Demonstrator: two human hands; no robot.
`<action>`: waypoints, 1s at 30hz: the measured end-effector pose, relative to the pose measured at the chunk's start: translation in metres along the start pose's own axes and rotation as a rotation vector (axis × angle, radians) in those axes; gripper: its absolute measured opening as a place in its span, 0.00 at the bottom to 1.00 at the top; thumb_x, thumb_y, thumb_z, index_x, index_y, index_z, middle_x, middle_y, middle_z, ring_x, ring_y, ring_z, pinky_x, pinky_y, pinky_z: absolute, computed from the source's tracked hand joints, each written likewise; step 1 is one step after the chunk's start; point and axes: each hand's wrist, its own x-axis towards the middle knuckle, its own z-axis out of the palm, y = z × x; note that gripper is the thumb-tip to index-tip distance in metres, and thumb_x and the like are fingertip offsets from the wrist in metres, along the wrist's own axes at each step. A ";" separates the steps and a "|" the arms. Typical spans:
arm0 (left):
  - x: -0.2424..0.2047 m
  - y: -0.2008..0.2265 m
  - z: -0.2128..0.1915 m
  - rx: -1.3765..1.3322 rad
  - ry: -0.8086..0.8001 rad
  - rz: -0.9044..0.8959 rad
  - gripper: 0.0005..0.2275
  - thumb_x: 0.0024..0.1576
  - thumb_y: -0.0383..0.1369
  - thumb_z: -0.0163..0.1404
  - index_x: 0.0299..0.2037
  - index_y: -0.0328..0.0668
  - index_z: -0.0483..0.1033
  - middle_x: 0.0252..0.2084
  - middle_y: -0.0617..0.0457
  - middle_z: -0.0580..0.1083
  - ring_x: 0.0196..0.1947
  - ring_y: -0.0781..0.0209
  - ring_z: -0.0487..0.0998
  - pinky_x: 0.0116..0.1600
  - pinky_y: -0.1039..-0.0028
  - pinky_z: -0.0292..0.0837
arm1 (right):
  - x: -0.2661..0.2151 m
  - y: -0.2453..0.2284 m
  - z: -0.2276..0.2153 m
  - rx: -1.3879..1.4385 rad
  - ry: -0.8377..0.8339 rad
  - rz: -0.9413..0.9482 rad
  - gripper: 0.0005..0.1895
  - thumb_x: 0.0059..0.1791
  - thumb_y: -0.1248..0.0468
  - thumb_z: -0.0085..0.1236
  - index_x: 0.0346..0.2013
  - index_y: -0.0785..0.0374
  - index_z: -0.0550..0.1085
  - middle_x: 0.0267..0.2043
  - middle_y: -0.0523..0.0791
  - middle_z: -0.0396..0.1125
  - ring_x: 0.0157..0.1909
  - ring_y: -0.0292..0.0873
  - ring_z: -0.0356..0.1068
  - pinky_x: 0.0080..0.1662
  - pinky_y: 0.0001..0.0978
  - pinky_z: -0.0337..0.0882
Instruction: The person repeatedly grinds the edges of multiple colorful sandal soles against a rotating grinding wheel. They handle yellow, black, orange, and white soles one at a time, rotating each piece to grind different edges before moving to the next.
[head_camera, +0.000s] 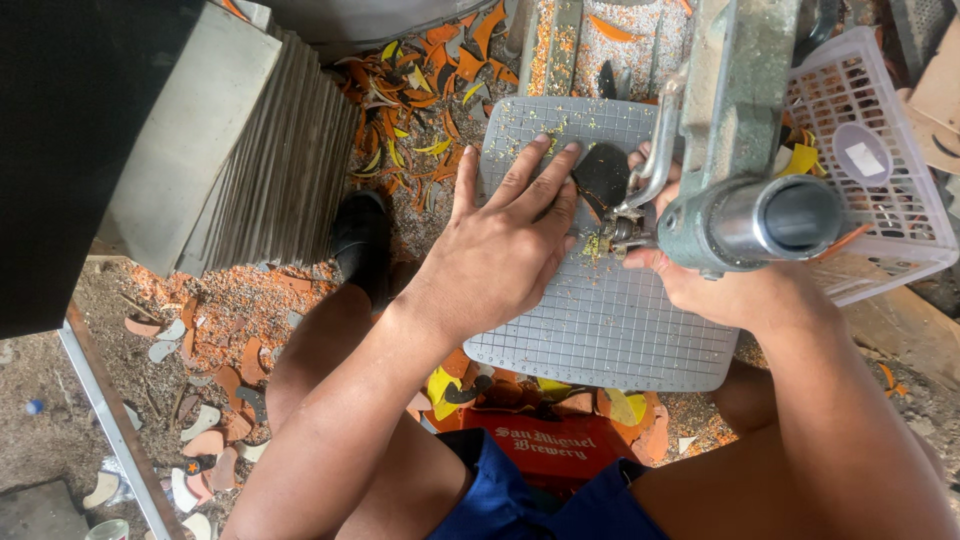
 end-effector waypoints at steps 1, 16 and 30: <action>0.000 0.000 0.001 0.002 -0.002 0.000 0.20 0.61 0.37 0.51 0.59 0.30 0.73 0.73 0.41 0.60 0.75 0.43 0.56 0.68 0.24 0.46 | 0.001 0.001 0.001 -0.055 -0.030 0.000 0.27 0.37 0.57 0.72 0.44 0.71 0.74 0.56 0.53 0.70 0.60 0.58 0.68 0.60 0.52 0.65; 0.008 -0.010 -0.011 -0.110 0.212 0.059 0.16 0.55 0.30 0.58 0.54 0.46 0.81 0.57 0.51 0.73 0.57 0.51 0.73 0.55 0.57 0.69 | 0.014 0.041 0.005 0.123 0.104 0.114 0.22 0.47 0.68 0.63 0.55 0.73 0.74 0.55 0.53 0.69 0.56 0.48 0.68 0.57 0.40 0.68; 0.028 -0.025 0.010 -0.041 0.157 0.163 0.07 0.55 0.27 0.53 0.43 0.44 0.80 0.49 0.53 0.74 0.54 0.54 0.73 0.56 0.61 0.69 | -0.091 0.169 0.038 -0.036 0.367 0.704 0.14 0.52 0.68 0.67 0.50 0.67 0.74 0.48 0.52 0.71 0.50 0.46 0.71 0.51 0.37 0.71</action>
